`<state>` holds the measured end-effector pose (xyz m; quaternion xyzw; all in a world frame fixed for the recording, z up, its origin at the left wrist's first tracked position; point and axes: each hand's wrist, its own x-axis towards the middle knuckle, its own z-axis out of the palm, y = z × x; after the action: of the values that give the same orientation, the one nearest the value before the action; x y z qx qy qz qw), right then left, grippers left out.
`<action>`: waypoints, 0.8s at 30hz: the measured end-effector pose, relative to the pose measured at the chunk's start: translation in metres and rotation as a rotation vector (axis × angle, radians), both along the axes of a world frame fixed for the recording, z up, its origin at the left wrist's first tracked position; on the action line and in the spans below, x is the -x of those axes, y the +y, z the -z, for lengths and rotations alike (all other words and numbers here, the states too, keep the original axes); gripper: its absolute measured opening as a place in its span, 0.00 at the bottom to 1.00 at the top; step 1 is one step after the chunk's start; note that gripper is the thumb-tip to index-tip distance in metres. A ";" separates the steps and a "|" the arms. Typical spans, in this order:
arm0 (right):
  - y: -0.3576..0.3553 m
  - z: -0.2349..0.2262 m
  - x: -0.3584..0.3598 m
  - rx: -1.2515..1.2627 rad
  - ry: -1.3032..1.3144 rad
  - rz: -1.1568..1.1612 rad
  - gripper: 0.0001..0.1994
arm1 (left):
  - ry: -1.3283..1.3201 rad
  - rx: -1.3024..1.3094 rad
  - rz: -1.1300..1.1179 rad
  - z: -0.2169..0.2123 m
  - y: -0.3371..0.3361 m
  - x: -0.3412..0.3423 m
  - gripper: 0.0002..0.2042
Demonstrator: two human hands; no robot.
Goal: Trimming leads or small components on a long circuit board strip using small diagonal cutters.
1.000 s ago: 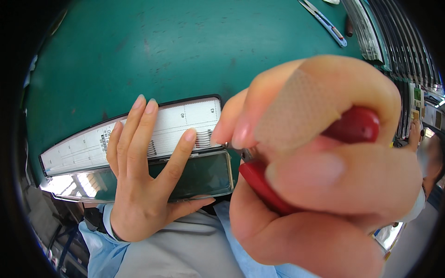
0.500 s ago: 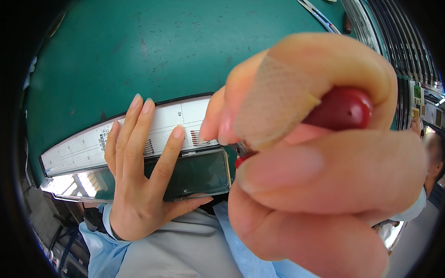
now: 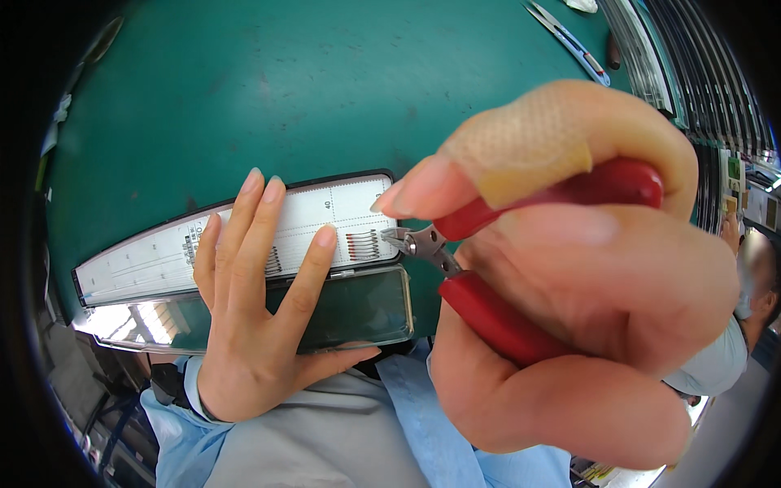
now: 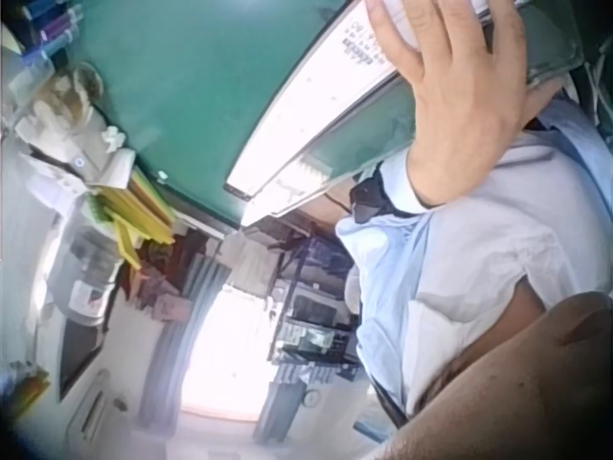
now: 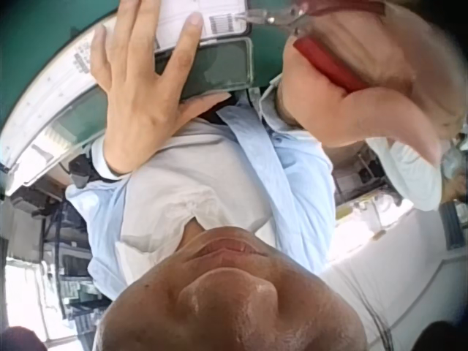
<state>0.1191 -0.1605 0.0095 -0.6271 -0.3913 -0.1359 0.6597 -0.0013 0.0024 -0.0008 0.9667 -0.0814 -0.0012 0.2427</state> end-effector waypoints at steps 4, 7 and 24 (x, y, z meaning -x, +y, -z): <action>-0.002 -0.001 0.000 0.019 0.007 -0.021 0.28 | 0.004 -0.007 -0.003 -0.001 -0.001 -0.001 0.44; -0.003 0.000 0.001 0.044 0.014 -0.022 0.29 | 0.007 -0.037 0.000 -0.002 -0.002 -0.001 0.43; 0.000 -0.003 0.002 0.003 -0.049 0.026 0.24 | 0.019 -0.068 -0.008 -0.002 -0.006 -0.004 0.41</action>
<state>0.1173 -0.1607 0.0128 -0.6298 -0.3993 -0.1591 0.6470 0.0031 -0.0040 0.0010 0.9746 -0.0751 -0.0122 0.2106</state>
